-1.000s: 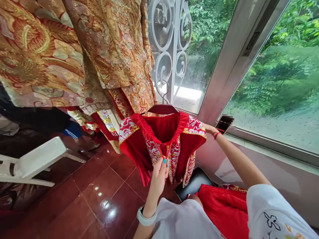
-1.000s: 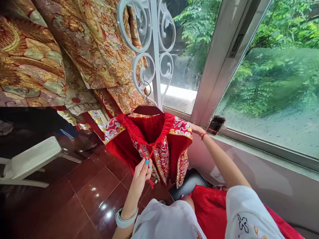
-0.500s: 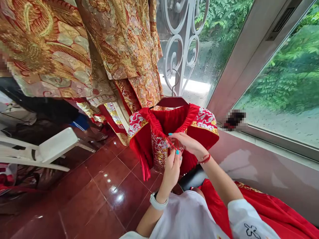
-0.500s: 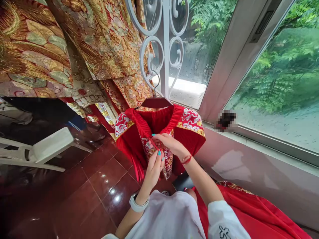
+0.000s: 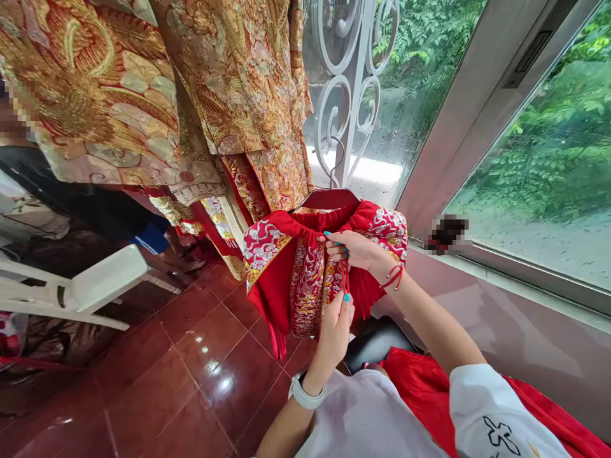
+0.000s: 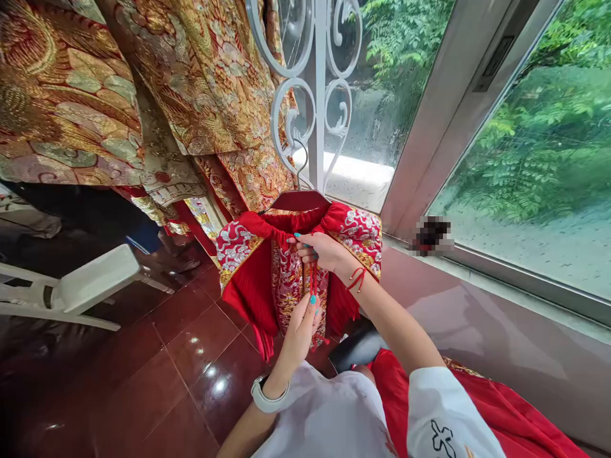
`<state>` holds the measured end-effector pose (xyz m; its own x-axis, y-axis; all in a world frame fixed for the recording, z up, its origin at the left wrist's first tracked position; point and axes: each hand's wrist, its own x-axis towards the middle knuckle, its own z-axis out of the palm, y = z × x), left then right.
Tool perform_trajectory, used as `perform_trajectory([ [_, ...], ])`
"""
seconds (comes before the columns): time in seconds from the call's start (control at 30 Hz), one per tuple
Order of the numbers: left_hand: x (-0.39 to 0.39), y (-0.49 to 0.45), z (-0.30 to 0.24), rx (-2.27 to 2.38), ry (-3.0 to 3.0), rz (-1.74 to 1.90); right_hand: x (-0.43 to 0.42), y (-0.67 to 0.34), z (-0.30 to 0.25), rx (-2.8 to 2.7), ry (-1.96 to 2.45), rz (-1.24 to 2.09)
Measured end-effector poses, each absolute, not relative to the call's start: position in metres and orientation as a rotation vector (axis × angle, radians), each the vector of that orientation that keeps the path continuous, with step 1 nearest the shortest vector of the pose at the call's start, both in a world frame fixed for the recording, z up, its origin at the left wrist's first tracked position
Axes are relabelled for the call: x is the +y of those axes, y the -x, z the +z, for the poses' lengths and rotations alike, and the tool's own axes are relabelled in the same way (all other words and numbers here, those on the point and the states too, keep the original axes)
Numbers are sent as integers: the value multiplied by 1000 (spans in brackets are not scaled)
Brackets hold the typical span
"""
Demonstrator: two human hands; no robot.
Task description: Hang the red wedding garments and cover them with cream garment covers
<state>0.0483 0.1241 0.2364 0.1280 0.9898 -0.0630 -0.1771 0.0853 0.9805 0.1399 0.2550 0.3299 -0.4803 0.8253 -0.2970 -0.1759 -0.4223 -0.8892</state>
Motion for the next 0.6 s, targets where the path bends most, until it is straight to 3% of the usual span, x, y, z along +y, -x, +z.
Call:
perform_trajectory([
  [0.1, 143, -20, 240, 1209, -1487, 1130, 256, -138, 316, -1194, 1022, 1824],
  [0.27, 196, 43, 312, 1462, -2256, 1311, 253, -142, 318, -1256, 1041, 1760],
  [0.4, 254, 65, 354, 1185, -2784, 779, 249, -142, 317, -1265, 1053, 1737],
  [0.6, 294, 64, 379, 971, -2936, 222, 250, -151, 337, -1419, 1069, 1659],
])
